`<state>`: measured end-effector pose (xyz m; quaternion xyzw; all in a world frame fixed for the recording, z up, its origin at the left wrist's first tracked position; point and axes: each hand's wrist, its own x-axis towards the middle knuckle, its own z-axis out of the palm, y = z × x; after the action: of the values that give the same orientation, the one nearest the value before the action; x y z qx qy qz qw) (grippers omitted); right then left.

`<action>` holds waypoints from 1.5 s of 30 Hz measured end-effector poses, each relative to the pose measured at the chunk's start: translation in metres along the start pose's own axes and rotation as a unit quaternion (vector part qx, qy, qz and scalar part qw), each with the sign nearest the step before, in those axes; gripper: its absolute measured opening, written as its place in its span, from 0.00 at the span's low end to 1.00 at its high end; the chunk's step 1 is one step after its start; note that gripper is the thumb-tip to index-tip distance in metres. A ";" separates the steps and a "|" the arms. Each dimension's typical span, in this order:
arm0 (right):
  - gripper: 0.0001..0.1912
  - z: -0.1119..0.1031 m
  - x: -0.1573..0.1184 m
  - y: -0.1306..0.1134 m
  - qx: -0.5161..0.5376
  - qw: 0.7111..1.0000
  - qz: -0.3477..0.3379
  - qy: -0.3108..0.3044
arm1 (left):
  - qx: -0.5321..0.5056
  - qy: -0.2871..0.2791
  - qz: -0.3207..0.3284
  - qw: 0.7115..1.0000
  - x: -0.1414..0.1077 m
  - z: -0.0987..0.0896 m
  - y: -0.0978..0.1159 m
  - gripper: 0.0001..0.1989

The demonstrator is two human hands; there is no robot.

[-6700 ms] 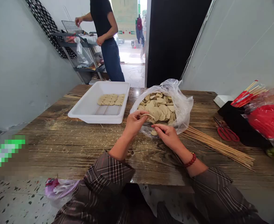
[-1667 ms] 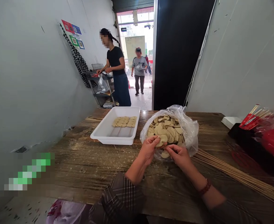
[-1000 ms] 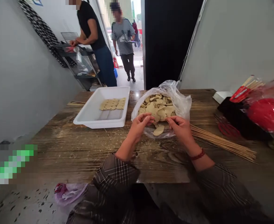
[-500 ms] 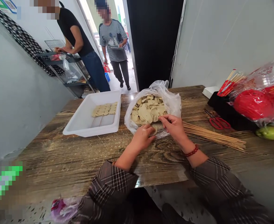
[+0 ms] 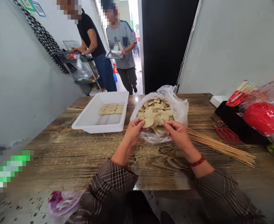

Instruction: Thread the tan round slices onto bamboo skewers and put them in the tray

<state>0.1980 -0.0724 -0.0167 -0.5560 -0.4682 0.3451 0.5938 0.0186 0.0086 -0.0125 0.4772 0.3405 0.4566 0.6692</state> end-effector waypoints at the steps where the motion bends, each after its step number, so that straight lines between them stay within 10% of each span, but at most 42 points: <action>1: 0.22 0.001 -0.002 0.000 -0.005 1.000 0.003 -0.011 | -0.030 0.003 -0.007 1.000 0.000 -0.001 0.003 0.18; 13: 0.19 0.009 -0.012 0.010 -0.100 0.984 -0.027 -0.145 | -0.070 0.096 0.068 0.991 0.005 -0.012 0.010 0.20; 45: 0.16 0.016 -0.010 0.025 -0.143 0.978 -0.061 -0.142 | 0.051 0.105 0.138 0.983 0.005 -0.014 0.008 0.12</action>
<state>0.1826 -0.0723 -0.0441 -0.5507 -0.6254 0.3129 0.4557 0.0058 0.0183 -0.0096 0.5025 0.3631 0.5742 0.5348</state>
